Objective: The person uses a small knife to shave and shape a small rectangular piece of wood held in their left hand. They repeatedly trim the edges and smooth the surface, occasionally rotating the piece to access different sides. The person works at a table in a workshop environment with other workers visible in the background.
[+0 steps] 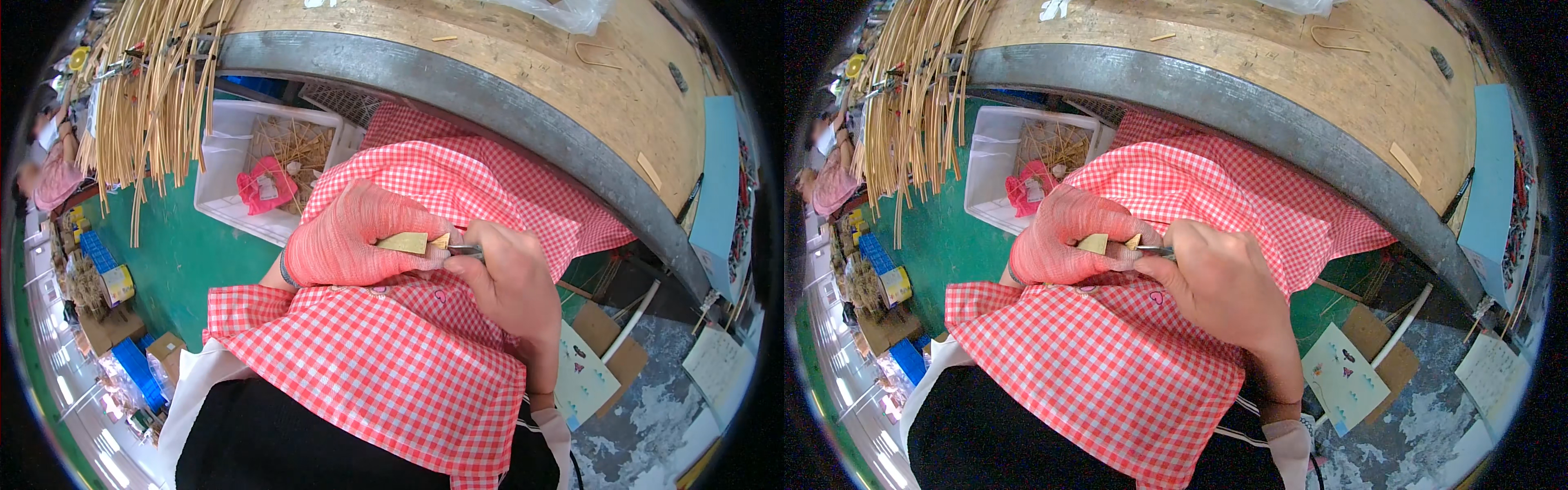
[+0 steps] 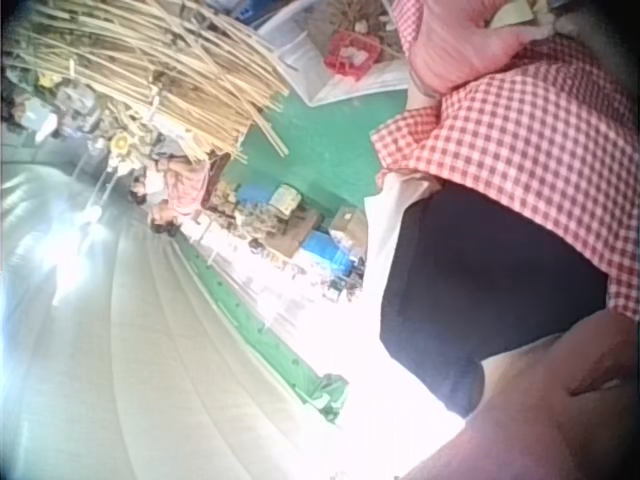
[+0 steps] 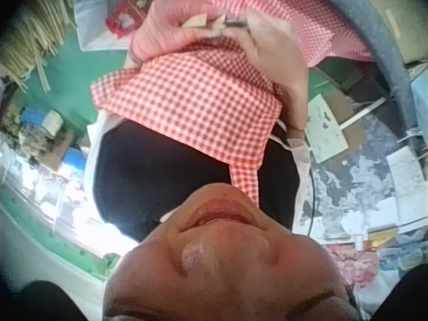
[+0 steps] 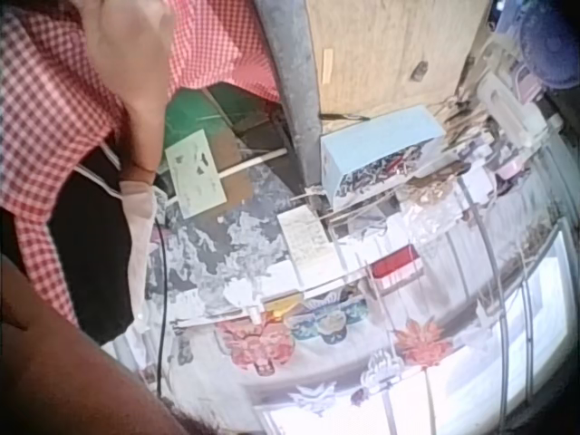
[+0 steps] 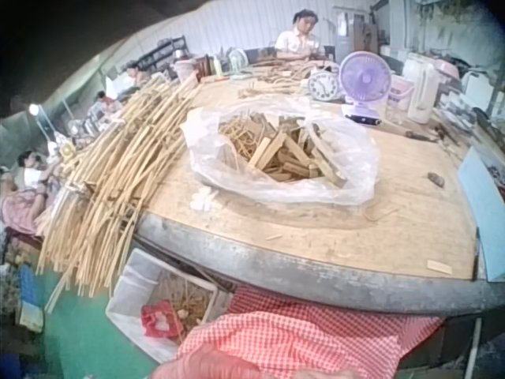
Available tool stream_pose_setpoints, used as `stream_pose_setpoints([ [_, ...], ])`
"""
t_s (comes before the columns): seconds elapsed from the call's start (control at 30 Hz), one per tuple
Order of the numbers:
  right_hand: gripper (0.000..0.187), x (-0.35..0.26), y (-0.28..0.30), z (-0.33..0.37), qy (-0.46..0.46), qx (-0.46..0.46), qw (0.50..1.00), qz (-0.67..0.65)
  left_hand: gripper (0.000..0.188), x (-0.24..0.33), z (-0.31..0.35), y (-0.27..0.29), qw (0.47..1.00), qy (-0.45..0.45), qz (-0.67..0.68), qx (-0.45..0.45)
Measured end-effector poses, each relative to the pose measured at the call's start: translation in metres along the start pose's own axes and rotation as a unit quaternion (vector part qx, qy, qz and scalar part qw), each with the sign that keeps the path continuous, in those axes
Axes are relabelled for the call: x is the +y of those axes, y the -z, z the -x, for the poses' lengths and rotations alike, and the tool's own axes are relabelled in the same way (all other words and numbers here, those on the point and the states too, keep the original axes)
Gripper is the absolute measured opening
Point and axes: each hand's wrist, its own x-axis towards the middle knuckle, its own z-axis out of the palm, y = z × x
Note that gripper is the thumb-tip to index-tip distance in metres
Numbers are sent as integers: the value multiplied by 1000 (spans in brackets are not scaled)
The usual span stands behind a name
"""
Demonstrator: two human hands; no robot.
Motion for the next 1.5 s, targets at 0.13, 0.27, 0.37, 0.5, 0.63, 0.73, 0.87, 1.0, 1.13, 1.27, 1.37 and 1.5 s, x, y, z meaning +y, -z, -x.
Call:
stream_pose_setpoints([
  [0.13, 36, -2, 2, 2, -1, -8, 1000, 2, 23, -1, 1, -3, 1000, -9, 15, 0],
  [0.27, 36, -5, 4, 3, -5, -11, 1000, 16, 24, -7, 2, -9, 999, -34, -11, 23],
  [0.37, 36, -4, 3, 5, -12, -24, 999, 38, 26, -9, 2, -10, 998, -42, -25, 29],
  [0.5, 36, -9, 1, 2, -33, -44, 995, 78, 28, -5, -1, -7, 999, 3, -38, 5],
  [0.63, 33, 2, -2, 0, -24, -1, 998, 53, 42, -7, -10, -1, 996, 57, -70, 17],
  [0.73, 30, 16, 4, 1, -14, 49, 999, 8, 41, -4, -5, 4, 994, 43, 9, 104],
  [0.87, 27, 15, 12, 1, -37, 54, 997, -37, 31, 4, -2, 15, 992, 83, -78, 50],
  [1.0, 27, 10, 5, 0, -34, 50, 998, -26, 28, 14, -4, 13, 991, 114, -26, 70],
  [1.13, 29, 12, -11, -3, 41, 7, 998, -43, 29, 17, -7, 4, 988, 106, 28, 105],
  [1.27, 25, 17, -8, -5, 52, 40, 997, -52, 37, 7, -11, -3, 986, 105, 34, 123],
  [1.37, 25, 15, -8, -4, 12, 47, 998, -35, 45, 8, -16, -2, 972, 46, 144, 178],
  [1.5, 26, 12, -3, -4, 0, 33, 999, -12, 44, 13, -13, 15, 993, 15, -26, 112],
])
